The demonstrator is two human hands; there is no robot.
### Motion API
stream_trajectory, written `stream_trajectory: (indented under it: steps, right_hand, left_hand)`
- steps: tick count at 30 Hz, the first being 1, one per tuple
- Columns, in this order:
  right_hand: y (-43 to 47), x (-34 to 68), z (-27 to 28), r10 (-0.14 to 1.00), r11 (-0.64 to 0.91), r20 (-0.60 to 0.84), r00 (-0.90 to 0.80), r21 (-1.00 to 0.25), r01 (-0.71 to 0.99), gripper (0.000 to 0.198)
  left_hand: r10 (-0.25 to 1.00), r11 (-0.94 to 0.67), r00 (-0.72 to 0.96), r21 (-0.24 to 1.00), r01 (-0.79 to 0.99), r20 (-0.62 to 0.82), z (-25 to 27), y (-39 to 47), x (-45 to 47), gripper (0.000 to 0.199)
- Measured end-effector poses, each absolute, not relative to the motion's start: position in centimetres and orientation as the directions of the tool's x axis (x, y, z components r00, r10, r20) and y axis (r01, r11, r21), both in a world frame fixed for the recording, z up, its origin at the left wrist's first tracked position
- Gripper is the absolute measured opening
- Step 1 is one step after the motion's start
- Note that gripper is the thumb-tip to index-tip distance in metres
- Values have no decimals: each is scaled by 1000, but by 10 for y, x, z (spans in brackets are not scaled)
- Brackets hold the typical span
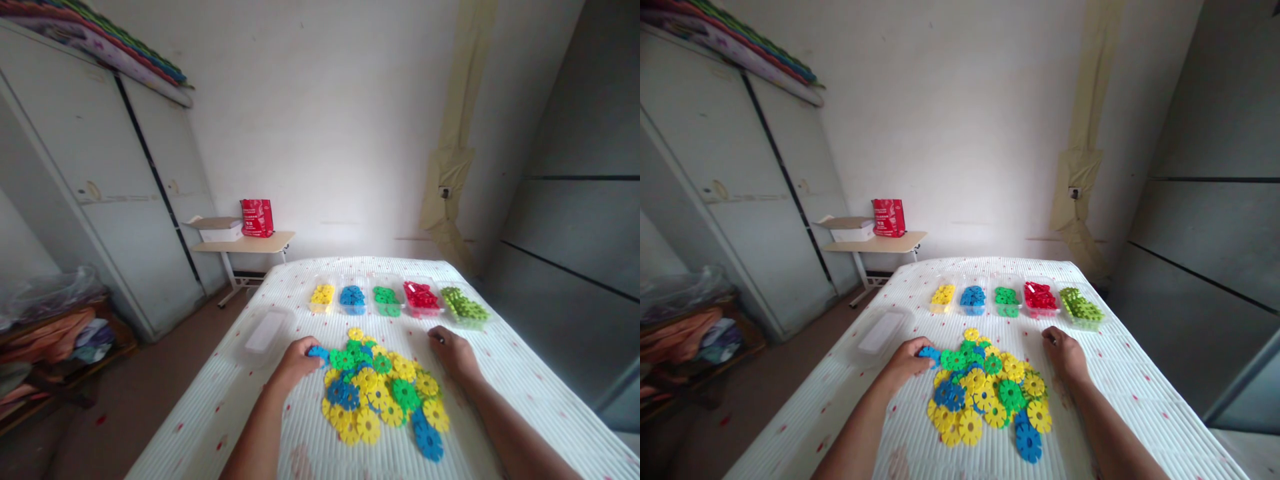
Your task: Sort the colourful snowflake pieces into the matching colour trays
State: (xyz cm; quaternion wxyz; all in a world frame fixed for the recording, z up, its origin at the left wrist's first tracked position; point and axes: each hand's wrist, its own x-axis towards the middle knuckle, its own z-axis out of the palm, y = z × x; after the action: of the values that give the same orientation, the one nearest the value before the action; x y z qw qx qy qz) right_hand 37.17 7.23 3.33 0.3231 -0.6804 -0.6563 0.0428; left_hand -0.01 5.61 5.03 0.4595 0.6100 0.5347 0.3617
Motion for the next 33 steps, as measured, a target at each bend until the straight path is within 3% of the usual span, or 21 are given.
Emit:
stream_trajectory:
  steps: [6, 12, 21, 25, 30, 33]
  right_hand:
    - [70, 363, 37, 916, 73, 376, 141, -500, 863, 21]
    - [65, 311, 56, 883, 308, 468, -21, -548, 778, 22]
    - [51, 229, 78, 907, 420, 347, -237, -712, 564, 24]
    - [43, 219, 80, 887, 453, 320, -332, -740, 497, 17]
    - [44, 219, 84, 901, 415, 270, -339, -760, 499, 11]
    - [64, 221, 98, 942, 315, 197, -273, -804, 504, 5]
  left_hand:
    - [1000, -3, 8, 985, 170, 2, 55, 54, 10, 28]
    - [998, -65, -9, 997, -52, 65, 50, 53, 26, 38]
    - [990, -51, 141, 987, 152, 29, 53, 46, 48, 51]
    - [976, -114, 202, 984, 134, 86, 49, 47, 55, 62]
    - [970, -158, 214, 971, 180, 118, 44, 48, 54, 75]
    - [982, -174, 124, 948, 266, 145, 40, 54, 46, 70]
